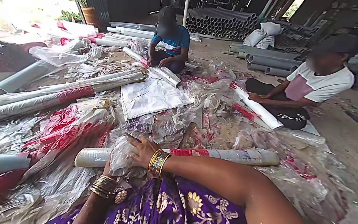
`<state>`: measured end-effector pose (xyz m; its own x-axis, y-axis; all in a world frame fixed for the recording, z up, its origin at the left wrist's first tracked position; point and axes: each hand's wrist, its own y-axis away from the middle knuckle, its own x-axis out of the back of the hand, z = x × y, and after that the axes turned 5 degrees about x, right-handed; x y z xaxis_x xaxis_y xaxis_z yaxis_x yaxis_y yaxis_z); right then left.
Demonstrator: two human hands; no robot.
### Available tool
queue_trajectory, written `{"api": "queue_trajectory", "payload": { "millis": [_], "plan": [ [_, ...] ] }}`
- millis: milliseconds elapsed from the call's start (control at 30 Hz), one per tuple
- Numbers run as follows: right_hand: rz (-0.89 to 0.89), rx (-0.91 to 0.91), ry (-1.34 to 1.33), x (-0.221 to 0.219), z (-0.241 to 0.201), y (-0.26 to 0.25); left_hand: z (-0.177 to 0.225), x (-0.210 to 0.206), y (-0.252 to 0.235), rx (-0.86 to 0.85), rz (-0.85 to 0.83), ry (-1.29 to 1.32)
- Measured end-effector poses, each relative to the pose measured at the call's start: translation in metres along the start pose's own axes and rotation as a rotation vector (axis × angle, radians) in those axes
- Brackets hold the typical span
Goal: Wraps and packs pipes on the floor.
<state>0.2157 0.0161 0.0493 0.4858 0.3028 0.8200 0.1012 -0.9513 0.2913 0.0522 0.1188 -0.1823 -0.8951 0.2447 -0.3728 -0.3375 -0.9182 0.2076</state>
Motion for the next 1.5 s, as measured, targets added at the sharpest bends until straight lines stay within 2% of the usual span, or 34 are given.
{"api": "queue_trajectory", "payload": {
  "millis": [67,167,300,433,567,600,633,667,700,733,767,800,867,933,1033,1167,1267,1367,1500],
  "plan": [
    [0.022,0.015,0.011,-0.002,-0.001,0.0,-0.008,0.009,-0.005,-0.042,-0.027,0.018],
    [0.068,0.061,0.03,-0.001,-0.004,0.001,0.042,-0.024,0.031,-0.045,0.042,-0.308],
    [0.11,0.09,0.049,0.006,-0.01,0.001,0.049,-0.037,0.045,-0.086,0.026,-0.386],
    [0.078,0.06,0.09,0.003,-0.01,0.0,0.059,-0.043,0.049,-0.019,-0.012,-0.43],
    [-0.034,0.075,0.16,-0.004,-0.01,0.003,0.09,-0.058,0.06,0.184,-0.102,-0.385],
    [-0.066,0.086,0.175,-0.006,-0.01,0.003,0.088,-0.053,0.061,0.148,-0.194,-0.342],
    [-0.093,0.093,0.188,-0.008,-0.01,0.003,0.071,-0.037,0.056,-0.048,-0.378,-0.261],
    [-0.112,0.101,0.195,-0.01,-0.01,0.003,0.033,-0.023,0.033,-0.457,-0.607,-0.129],
    [-0.13,0.104,0.2,-0.011,-0.01,0.003,0.064,-0.039,0.066,-0.113,-0.451,-0.185],
    [-0.155,0.099,0.212,-0.011,-0.011,0.002,0.089,-0.06,0.086,0.132,-0.295,-0.251],
    [-0.181,0.088,0.225,-0.01,-0.012,0.002,0.099,-0.071,0.094,0.242,-0.225,-0.29],
    [-0.204,0.073,0.233,-0.01,-0.013,0.001,0.099,-0.072,0.096,0.28,-0.229,-0.302],
    [-0.209,0.058,0.246,-0.008,-0.009,-0.001,0.083,-0.058,0.082,0.293,-0.325,-0.324],
    [-0.186,0.039,0.24,-0.005,-0.004,-0.003,0.06,-0.043,0.061,0.218,-0.405,-0.444],
    [-0.148,-0.02,0.272,0.008,0.008,-0.007,0.067,-0.042,0.05,0.282,-0.465,-0.557],
    [-0.032,-0.157,0.352,0.042,0.03,-0.007,0.065,-0.027,0.036,0.307,-0.411,-0.56],
    [0.094,-0.328,0.366,0.079,0.057,0.006,0.062,-0.009,0.025,0.288,-0.321,-0.718],
    [0.291,-0.487,0.317,0.111,0.087,0.04,0.062,0.004,0.018,0.321,-0.261,-0.823],
    [0.543,-0.673,0.307,0.121,0.144,0.125,0.042,0.029,0.008,0.337,-0.288,-0.913]
  ]
}}
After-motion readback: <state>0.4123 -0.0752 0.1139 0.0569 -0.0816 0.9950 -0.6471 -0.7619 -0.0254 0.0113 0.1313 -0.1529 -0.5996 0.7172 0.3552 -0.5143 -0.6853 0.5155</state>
